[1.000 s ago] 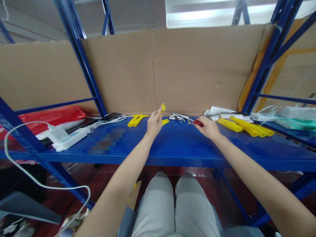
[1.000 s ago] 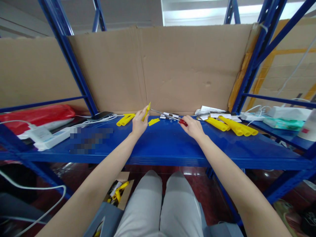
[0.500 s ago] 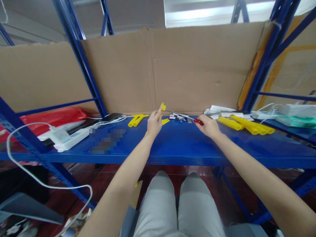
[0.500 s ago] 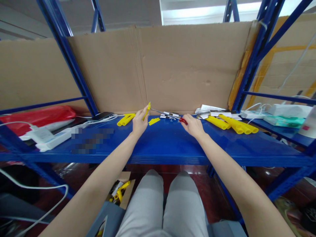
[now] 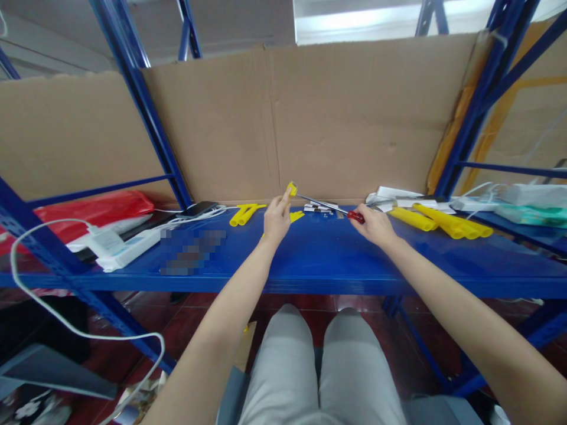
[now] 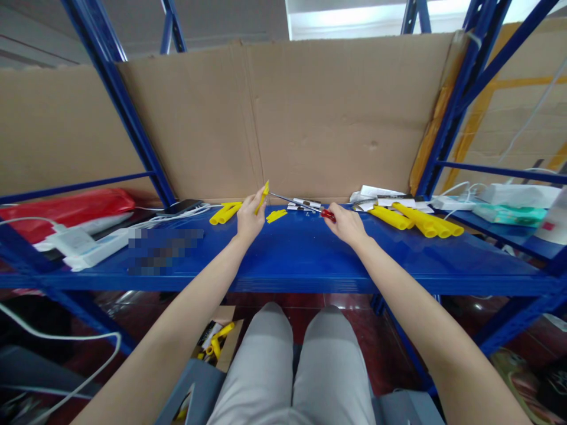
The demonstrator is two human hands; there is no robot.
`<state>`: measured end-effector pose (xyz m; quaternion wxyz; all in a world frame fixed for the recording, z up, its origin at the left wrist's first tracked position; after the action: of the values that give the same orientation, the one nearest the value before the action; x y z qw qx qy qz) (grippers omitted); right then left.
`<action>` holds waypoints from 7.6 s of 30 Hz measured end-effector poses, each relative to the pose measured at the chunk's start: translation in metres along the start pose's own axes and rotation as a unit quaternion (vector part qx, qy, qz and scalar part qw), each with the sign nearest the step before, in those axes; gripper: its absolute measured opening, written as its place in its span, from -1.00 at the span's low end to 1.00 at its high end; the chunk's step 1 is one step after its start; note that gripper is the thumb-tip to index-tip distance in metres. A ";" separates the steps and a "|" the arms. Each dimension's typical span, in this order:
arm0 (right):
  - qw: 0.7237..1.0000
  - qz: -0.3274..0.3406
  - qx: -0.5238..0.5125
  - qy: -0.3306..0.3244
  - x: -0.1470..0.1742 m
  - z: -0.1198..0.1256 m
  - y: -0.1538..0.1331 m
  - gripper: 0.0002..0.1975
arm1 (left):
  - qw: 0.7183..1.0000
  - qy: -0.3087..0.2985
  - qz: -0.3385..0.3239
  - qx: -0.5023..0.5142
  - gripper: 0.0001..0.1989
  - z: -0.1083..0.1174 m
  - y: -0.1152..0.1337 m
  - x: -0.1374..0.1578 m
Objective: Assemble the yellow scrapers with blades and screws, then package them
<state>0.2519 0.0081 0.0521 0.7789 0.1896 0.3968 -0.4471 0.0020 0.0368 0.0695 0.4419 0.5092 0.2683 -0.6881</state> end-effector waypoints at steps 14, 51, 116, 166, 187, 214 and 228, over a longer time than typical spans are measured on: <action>1.000 0.011 -0.015 -0.018 -0.001 -0.002 -0.004 -0.68 | 1.000 -0.005 0.012 -0.002 -0.54 0.001 -0.001 -0.001; 1.000 -0.010 -0.025 -0.003 -0.001 0.000 -0.001 -0.68 | 1.000 -0.023 0.009 0.006 -0.52 0.001 0.005 0.000; 0.998 0.052 -0.016 0.025 0.000 0.008 -0.008 -0.58 | 1.000 -0.009 -0.016 -0.001 -0.52 0.003 0.006 0.001; 0.998 0.032 -0.030 -0.036 -0.002 0.000 -0.009 -0.66 | 0.999 -0.028 -0.015 -0.021 -0.54 0.003 0.007 0.000; 0.998 0.063 -0.016 -0.006 0.001 0.005 -0.007 -0.68 | 0.998 -0.039 -0.032 -0.028 -0.54 0.000 0.008 0.001; 0.999 0.036 -0.015 -0.012 0.000 0.004 -0.004 -0.66 | 0.997 -0.033 -0.040 -0.049 -0.55 0.000 0.008 0.002; 0.998 0.015 0.009 -0.055 -0.001 -0.002 -0.007 -0.60 | 0.998 -0.039 -0.034 -0.042 -0.54 0.000 0.007 0.001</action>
<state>0.2447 0.0066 0.0518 0.8048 0.1772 0.3463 -0.4483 0.0081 0.0333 0.0694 0.4494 0.4537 0.2963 -0.7102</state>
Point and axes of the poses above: each hand's wrist, its own x-axis away from the middle knuckle, its own z-axis out of the back of the hand, y = z × x, the point moved 8 cm from there along -x, towards the middle knuckle, and after that the axes turned 14 degrees about -x, right-handed, at the moved point
